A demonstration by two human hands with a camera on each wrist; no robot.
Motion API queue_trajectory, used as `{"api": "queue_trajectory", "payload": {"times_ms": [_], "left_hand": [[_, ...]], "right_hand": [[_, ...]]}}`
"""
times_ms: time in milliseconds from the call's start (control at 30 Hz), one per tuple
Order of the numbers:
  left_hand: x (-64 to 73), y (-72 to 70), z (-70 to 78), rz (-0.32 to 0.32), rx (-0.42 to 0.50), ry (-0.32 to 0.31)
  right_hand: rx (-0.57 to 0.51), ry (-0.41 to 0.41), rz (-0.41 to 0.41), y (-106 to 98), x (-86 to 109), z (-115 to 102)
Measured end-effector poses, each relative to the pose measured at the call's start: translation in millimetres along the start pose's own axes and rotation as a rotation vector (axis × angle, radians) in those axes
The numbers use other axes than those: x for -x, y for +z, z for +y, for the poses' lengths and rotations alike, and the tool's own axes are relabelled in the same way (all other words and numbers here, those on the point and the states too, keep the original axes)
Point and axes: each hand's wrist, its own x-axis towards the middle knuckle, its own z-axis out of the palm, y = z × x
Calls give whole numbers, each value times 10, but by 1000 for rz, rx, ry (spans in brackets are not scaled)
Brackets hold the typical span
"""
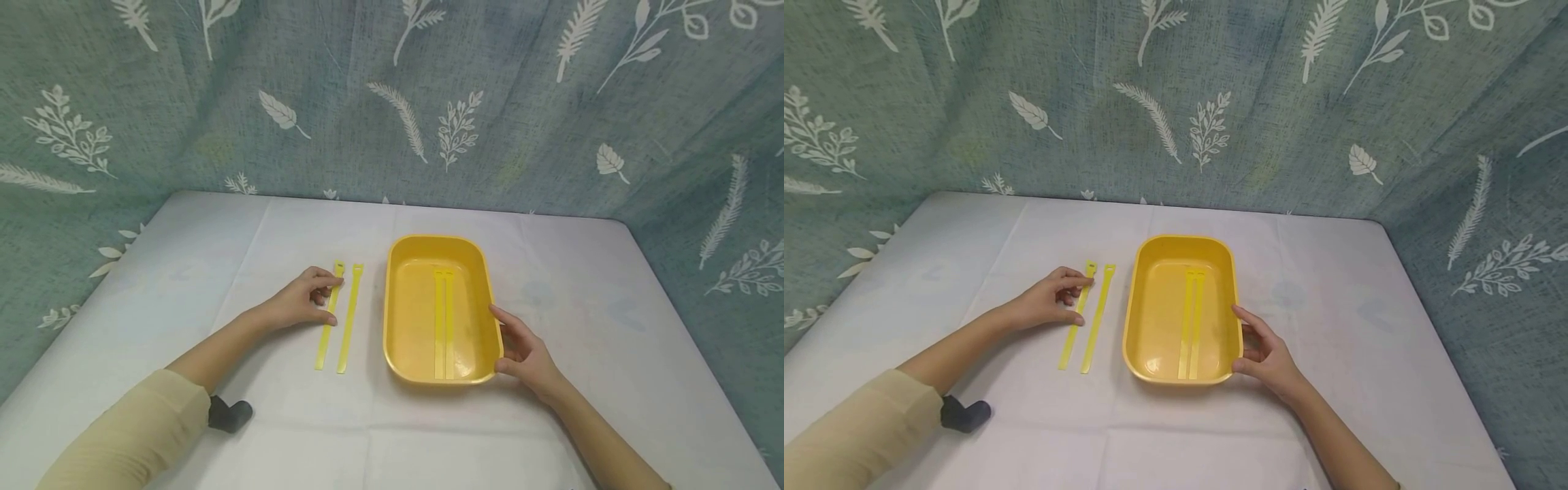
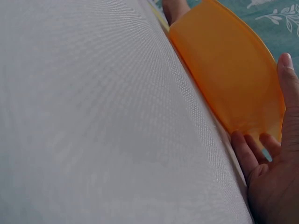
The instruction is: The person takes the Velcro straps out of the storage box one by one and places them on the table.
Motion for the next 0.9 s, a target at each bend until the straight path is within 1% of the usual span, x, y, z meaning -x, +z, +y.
{"api": "queue_trajectory", "payload": {"times_ms": [233, 467, 767, 900], "left_hand": [[26, -25, -1, -18, 14, -14], [25, -25, 19, -24, -24, -28], [-4, 3, 55, -19, -46, -5], [-5, 19, 79, -24, -51, -22]], "right_hand": [[-6, 14, -1, 17, -8, -13], [11, 1, -3, 11, -2, 22], [37, -18, -1, -11, -1, 16], [27, -5, 1, -5, -2, -4]]}}
